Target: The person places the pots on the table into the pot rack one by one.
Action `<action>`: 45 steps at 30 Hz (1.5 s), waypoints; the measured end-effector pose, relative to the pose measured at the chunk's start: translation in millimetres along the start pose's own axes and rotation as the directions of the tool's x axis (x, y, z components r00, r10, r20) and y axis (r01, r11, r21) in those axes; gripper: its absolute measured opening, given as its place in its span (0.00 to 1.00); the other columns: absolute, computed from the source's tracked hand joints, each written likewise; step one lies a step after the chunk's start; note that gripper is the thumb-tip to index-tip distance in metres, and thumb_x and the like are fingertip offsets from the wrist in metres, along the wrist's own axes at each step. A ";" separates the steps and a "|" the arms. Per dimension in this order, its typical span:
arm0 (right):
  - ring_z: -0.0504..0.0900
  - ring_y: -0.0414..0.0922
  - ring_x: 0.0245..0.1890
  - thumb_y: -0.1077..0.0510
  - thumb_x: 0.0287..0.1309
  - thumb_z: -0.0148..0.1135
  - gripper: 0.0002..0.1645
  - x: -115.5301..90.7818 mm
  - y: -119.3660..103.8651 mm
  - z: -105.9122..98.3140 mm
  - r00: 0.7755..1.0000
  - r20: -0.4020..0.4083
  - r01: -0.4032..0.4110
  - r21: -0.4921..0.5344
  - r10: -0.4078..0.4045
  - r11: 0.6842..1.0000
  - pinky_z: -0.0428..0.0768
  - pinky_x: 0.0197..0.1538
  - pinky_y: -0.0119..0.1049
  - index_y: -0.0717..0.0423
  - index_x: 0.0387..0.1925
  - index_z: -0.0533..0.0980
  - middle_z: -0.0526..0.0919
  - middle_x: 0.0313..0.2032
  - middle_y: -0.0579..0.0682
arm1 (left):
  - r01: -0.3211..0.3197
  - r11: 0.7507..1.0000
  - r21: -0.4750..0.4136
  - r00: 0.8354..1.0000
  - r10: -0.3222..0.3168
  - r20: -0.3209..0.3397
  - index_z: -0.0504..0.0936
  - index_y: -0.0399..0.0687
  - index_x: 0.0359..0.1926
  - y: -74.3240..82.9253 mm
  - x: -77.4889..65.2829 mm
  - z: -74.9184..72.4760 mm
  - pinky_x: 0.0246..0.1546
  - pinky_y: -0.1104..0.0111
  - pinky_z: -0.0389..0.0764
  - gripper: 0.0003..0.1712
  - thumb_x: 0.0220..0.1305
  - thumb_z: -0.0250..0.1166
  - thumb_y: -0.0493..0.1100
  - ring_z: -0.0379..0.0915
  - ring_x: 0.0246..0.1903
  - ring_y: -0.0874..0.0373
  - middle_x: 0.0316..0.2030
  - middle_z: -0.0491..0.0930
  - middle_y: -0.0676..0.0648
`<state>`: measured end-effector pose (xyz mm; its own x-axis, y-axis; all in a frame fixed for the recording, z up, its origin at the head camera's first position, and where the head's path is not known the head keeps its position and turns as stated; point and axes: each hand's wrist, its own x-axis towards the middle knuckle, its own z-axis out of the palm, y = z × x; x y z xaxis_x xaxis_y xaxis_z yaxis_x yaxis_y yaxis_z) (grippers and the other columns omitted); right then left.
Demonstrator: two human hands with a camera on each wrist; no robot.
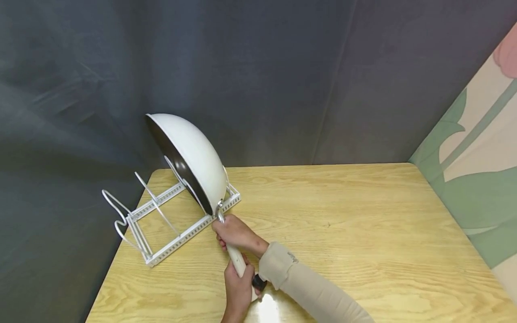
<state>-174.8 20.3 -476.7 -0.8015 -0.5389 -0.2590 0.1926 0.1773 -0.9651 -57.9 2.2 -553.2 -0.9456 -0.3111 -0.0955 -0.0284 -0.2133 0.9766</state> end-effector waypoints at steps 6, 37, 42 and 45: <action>0.68 0.40 0.12 0.60 0.62 0.48 0.19 -0.1 -0.4 1.1 1.000 -0.009 -0.005 -0.010 0.005 1.000 0.73 0.17 0.30 0.54 0.14 0.67 0.68 0.13 0.47 | 0.011 1.000 0.002 1.000 -0.011 -0.006 0.68 0.30 0.39 0.9 -0.1 0.1 0.02 0.60 0.72 0.08 0.57 0.57 0.27 0.68 0.05 0.59 0.15 0.68 0.51; 0.72 0.41 0.16 0.60 0.69 0.49 0.19 -4.2 4.6 -5.5 0.997 0.051 0.068 -0.088 -0.064 0.994 0.75 0.22 0.31 0.68 0.24 0.71 0.73 0.16 0.49 | 0.041 0.999 0.027 0.999 -0.041 -0.006 0.70 0.33 0.38 -1.4 -0.2 0.6 0.03 0.59 0.74 0.06 0.59 0.57 0.30 0.68 0.05 0.60 0.15 0.70 0.50; 0.75 0.43 0.17 0.60 0.74 0.49 0.18 -7.5 9.0 -7.2 0.992 0.077 0.108 -0.125 -0.099 0.986 0.77 0.24 0.32 0.73 0.33 0.72 0.75 0.17 0.49 | 0.059 0.998 0.018 0.998 -0.059 0.021 0.69 0.33 0.39 -2.6 1.1 -1.2 0.05 0.62 0.75 0.07 0.59 0.57 0.29 0.69 0.08 0.60 0.15 0.71 0.50; 0.77 0.46 0.19 0.60 0.76 0.49 0.15 -9.2 10.4 -8.8 0.989 0.089 0.133 -0.172 -0.119 0.976 0.77 0.26 0.34 0.70 0.36 0.72 0.76 0.18 0.50 | 0.031 0.999 0.006 0.998 -0.031 0.049 0.68 0.33 0.37 -2.9 3.3 -2.8 0.06 0.61 0.75 0.06 0.59 0.56 0.27 0.69 0.07 0.60 0.14 0.71 0.49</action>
<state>-170.4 34.4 -484.0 -0.7654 -0.6271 -0.1449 -0.0155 0.2430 -0.9699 -60.0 -0.8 -556.9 -0.9590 -0.2583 -0.1165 -0.0599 -0.2170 0.9743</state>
